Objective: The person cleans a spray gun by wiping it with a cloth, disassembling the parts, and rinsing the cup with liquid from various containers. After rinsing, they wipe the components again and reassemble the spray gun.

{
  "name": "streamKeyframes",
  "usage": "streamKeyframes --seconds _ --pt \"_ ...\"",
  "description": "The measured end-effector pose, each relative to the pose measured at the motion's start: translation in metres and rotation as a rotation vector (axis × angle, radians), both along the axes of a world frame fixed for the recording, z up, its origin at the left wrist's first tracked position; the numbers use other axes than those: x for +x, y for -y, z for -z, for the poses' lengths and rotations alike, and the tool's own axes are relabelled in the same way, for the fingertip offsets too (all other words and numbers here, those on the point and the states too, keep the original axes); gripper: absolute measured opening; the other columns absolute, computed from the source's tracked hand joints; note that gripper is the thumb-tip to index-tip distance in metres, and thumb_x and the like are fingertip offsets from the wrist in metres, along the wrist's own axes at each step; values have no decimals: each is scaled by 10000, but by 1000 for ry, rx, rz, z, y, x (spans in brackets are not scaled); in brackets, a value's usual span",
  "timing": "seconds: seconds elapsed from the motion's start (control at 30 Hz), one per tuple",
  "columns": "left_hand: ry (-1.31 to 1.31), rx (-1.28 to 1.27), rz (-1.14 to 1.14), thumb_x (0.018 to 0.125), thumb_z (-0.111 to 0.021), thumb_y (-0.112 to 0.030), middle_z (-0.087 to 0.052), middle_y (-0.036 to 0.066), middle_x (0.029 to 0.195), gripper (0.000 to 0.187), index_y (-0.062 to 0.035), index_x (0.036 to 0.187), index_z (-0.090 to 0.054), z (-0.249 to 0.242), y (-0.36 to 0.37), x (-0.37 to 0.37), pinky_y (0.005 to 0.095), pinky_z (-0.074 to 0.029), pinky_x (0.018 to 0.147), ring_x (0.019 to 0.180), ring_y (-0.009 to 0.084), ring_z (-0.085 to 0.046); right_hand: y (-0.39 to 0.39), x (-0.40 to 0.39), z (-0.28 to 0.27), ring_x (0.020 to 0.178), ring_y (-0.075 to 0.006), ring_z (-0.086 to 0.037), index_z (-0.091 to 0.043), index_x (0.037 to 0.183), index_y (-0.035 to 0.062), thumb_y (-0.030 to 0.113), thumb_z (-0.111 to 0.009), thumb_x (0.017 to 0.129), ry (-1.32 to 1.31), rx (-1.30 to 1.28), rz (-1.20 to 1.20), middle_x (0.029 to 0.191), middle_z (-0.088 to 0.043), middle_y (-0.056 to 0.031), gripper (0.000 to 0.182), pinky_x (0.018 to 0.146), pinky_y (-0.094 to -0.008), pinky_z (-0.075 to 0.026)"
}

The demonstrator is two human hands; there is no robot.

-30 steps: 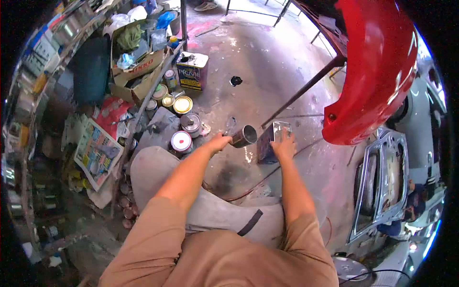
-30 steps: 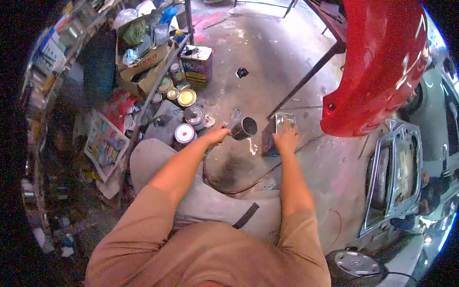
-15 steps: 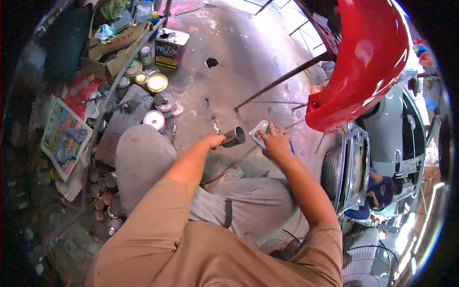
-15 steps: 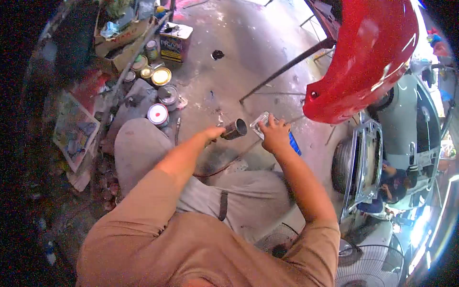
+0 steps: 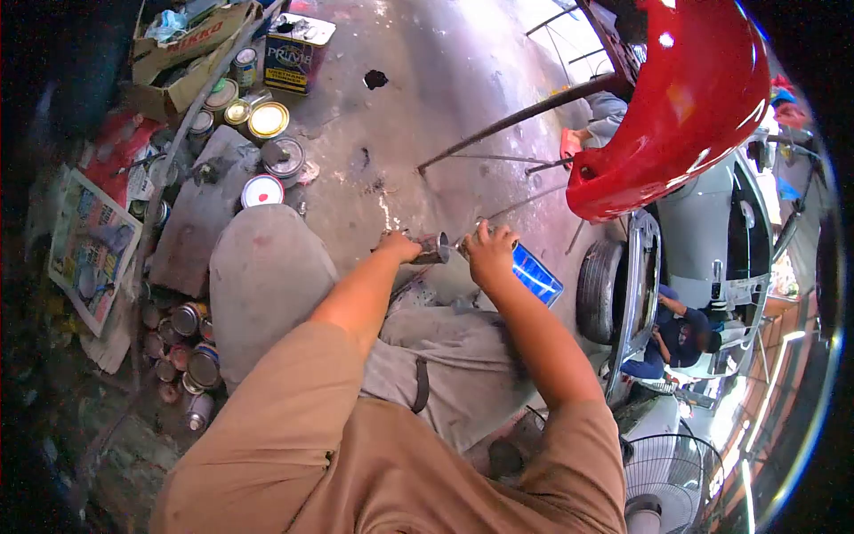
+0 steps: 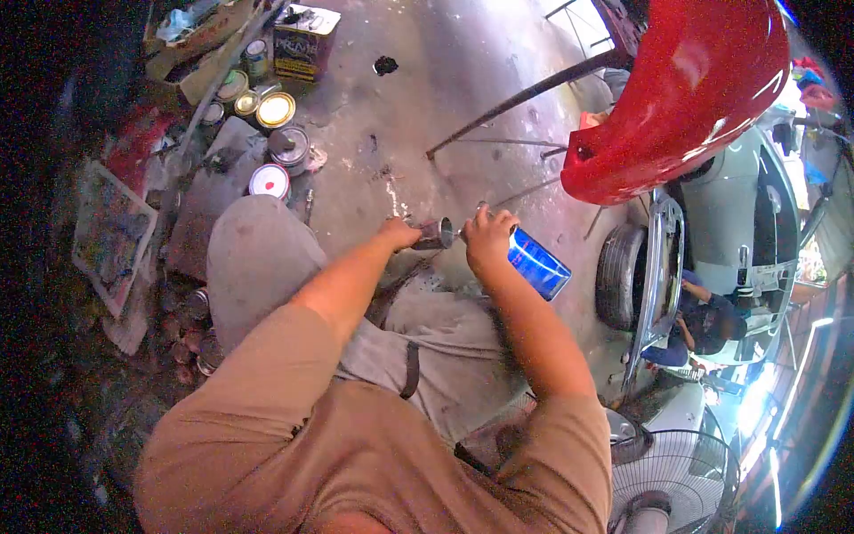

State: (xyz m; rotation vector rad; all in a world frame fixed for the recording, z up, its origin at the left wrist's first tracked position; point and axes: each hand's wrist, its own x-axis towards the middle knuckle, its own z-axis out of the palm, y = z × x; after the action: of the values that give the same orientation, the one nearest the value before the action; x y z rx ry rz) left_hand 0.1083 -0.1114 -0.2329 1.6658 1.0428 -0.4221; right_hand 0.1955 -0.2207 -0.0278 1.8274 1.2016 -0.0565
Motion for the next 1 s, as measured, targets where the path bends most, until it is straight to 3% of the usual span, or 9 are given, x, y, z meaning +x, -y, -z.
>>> streamKeyframes --seconds 0.07,0.17,0.27,0.4,0.57,0.7,0.73,0.77,1.0 --pt "21 -58 21 708 -681 -427 -684 266 1041 680 78 1160 -626 -18 -4 -7 410 -541 846 943 343 -689 -3 -3 1 1204 -502 -428 -584 1320 256 324 -508 932 7 -15 9 1507 -372 -110 402 934 -679 -320" --pt "27 66 16 710 -686 -438 -664 265 1111 737 90 1213 -580 -21 4 -6 407 -528 886 987 349 -678 -5 -4 3 1200 -500 -433 -593 1313 235 317 -501 936 36 -44 16 1501 -384 -106 397 942 -677 -315" --pt "-44 -175 58 748 -665 -368 -416 256 1458 873 30 1449 -328 -20 0 2 454 -370 1098 1327 391 -448 -7 -5 3 1202 -503 -432 -588 1323 219 306 -494 939 59 -83 4 1500 -390 -99 404 952 -673 -310" --pt "-32 -237 85 748 -674 -370 -421 253 1454 880 24 1450 -319 -26 -1 3 457 -376 1092 1321 388 -455 -7 -3 6 1226 -499 -413 -587 1319 265 303 -510 916 99 -91 -9 1467 -413 -113 412 945 -679 -300" --pt "-50 -187 112 748 -675 -373 -425 242 1453 872 12 1450 -329 -31 -1 -1 476 -373 1091 1323 380 -454 -9 -3 6 1215 -490 -423 -597 1311 252 301 -523 906 87 -93 14 1451 -425 -109 414 944 -666 -310" --pt "-65 -159 97 753 -670 -379 -424 229 1459 861 1 1450 -335 0 8 9 501 -363 1092 1327 373 -452 -14 -7 -2 1199 -492 -431 -597 1310 250 304 -528 902 76 -148 25 1445 -428 -106 417 936 -667 -317" --pt "-72 -142 76 755 -668 -380 -421 230 1460 860 3 1449 -335 1 9 9 502 -363 1092 1327 374 -452 -17 -7 -3 1239 -516 -400 -566 1346 231 324 -447 972 59 -195 64 1498 -364 -101 403 951 -679 -309" --pt "-79 -126 55 757 -666 -381 -419 232 1461 859 5 1449 -335 1 9 9 504 -363 1092 1328 375 -451 -18 -8 -2 1237 -514 -404 -569 1341 229 325 -452 968 58 -192 65 1494 -371 -102 403 948 -680 -309" --pt "-73 -147 31 767 -667 -355 -417 243 1458 839 4 1449 -335 -29 2 1 490 -366 1096 1325 388 -451 -14 -6 1 1213 -507 -431 -582 1324 216 324 -470 953 53 -171 47 1476 -399 -107 403 935 -683 -310"
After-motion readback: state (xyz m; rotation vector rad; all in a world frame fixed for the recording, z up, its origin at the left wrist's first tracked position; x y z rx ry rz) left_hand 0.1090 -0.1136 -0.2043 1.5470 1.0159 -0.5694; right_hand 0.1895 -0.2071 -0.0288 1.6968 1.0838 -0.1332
